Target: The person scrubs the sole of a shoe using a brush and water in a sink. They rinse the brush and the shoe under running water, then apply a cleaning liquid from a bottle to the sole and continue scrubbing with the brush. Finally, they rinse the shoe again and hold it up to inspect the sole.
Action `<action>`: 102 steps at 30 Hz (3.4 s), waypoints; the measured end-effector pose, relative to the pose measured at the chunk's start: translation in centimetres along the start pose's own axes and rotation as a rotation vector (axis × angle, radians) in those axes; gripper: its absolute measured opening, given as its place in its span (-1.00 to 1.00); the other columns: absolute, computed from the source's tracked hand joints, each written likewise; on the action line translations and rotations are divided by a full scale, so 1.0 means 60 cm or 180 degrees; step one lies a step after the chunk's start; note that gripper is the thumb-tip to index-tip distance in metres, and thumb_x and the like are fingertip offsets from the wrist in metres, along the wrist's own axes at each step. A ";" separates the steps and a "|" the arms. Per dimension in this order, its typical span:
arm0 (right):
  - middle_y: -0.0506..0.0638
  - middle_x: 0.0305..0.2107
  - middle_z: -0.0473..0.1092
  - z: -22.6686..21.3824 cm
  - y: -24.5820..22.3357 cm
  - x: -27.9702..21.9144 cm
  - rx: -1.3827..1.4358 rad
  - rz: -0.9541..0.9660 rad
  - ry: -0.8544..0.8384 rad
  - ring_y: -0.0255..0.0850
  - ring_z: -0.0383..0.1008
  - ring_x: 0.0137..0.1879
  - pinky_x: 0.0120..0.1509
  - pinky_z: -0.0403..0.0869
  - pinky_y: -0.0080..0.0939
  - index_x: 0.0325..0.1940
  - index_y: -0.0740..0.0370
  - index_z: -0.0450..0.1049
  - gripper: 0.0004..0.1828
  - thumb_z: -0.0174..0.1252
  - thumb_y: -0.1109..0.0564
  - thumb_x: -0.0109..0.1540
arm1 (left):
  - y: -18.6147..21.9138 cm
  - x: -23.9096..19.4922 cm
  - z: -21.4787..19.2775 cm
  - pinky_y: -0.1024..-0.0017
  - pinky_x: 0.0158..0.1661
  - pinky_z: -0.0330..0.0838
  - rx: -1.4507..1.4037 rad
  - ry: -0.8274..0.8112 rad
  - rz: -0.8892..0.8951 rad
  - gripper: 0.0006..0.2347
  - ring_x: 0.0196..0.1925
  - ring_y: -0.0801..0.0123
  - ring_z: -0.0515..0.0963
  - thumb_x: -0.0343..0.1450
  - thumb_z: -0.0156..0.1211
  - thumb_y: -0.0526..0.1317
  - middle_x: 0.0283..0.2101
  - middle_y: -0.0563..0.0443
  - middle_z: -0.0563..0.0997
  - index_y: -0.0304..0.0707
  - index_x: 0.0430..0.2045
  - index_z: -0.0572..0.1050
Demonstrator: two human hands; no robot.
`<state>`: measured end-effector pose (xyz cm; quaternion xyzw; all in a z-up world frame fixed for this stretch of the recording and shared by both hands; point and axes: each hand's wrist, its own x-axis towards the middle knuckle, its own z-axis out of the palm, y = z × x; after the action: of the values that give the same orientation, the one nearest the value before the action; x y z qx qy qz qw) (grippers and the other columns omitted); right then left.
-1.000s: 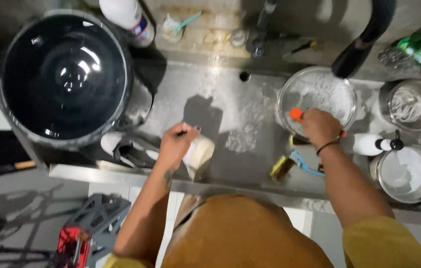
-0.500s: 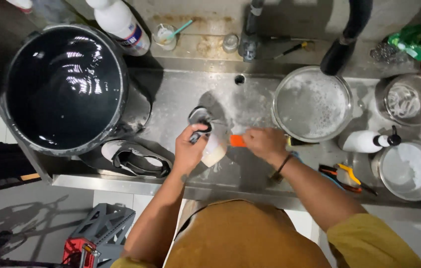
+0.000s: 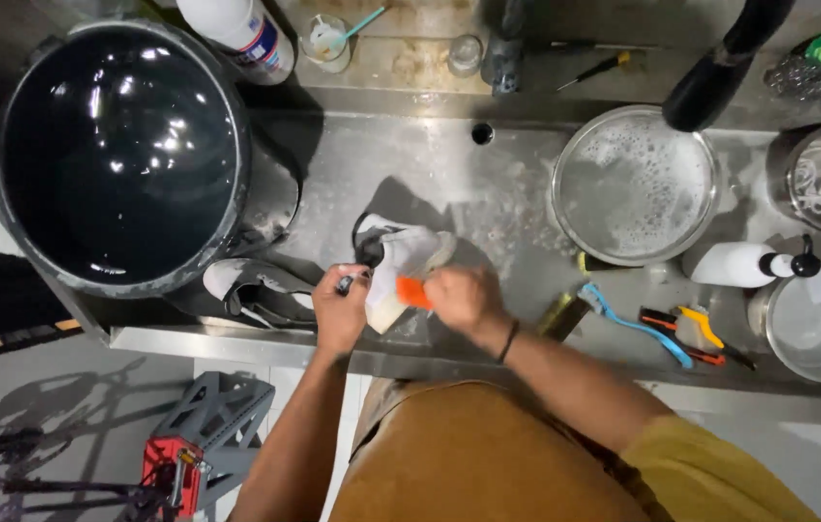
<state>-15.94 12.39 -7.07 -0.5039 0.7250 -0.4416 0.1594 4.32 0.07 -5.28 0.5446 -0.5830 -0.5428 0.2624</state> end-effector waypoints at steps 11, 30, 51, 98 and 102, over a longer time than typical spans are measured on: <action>-0.14 -0.65 0.34 0.012 0.126 -0.016 -0.1589 -0.1084 -0.0554 -0.14 0.46 -0.46 -0.39 0.47 -0.14 -0.54 -0.01 0.33 -0.79 0.22 0.06 0.12 | -0.020 0.020 -0.008 0.22 -0.33 0.45 0.0325 -0.0129 0.0459 -0.88 -0.39 0.33 0.53 0.29 0.26 -0.37 -0.49 -0.19 0.60 -0.25 -0.38 0.68; -0.02 -0.55 0.46 -0.075 0.070 0.017 -0.2113 -0.0504 -0.1020 -0.03 0.56 -0.42 -0.37 0.55 0.01 -0.40 0.04 0.43 -0.78 0.36 0.01 0.06 | -0.067 -0.003 -0.055 0.00 0.00 0.43 0.0784 0.0067 -0.0176 -0.81 -0.09 -0.05 0.64 0.36 0.22 -0.16 -0.25 -0.31 0.67 -0.18 -0.25 0.67; 0.31 -0.31 0.56 -0.009 0.037 0.029 -0.1196 0.1070 -0.1266 0.19 0.60 -0.08 0.03 0.52 0.21 0.21 0.27 0.45 -0.55 -0.17 -0.01 0.41 | 0.014 -0.023 0.026 0.35 0.02 0.25 0.0582 0.0487 0.0299 -0.93 -0.18 0.25 0.41 0.39 0.34 -0.30 -0.37 0.04 0.24 -0.14 -0.35 0.56; 0.10 -0.16 0.57 -0.229 0.135 0.118 -0.1571 0.2526 -0.0607 0.10 0.57 0.05 0.11 0.50 0.15 0.18 -0.05 0.51 -0.52 -0.15 -0.29 0.43 | -0.184 0.018 0.002 0.14 0.13 0.35 0.1299 0.0369 0.0794 -0.77 0.00 -0.15 0.51 0.45 0.18 -0.20 -0.18 -0.33 0.45 -0.46 -0.19 0.53; 0.17 -0.33 0.61 -0.290 0.208 0.090 -0.2347 0.2875 -0.1069 0.16 0.64 -0.08 -0.02 0.54 0.15 0.02 0.11 0.60 -0.51 -0.09 -0.21 0.34 | -0.141 0.017 0.011 0.20 0.15 0.37 0.1562 0.0173 0.0835 -0.80 0.04 -0.06 0.52 0.45 0.13 -0.30 -0.12 -0.23 0.46 -0.40 -0.08 0.49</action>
<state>-37.47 17.30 -6.20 -0.2313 0.9373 0.0356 0.2582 6.42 0.88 -13.51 0.5262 -0.7552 -0.3320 0.2062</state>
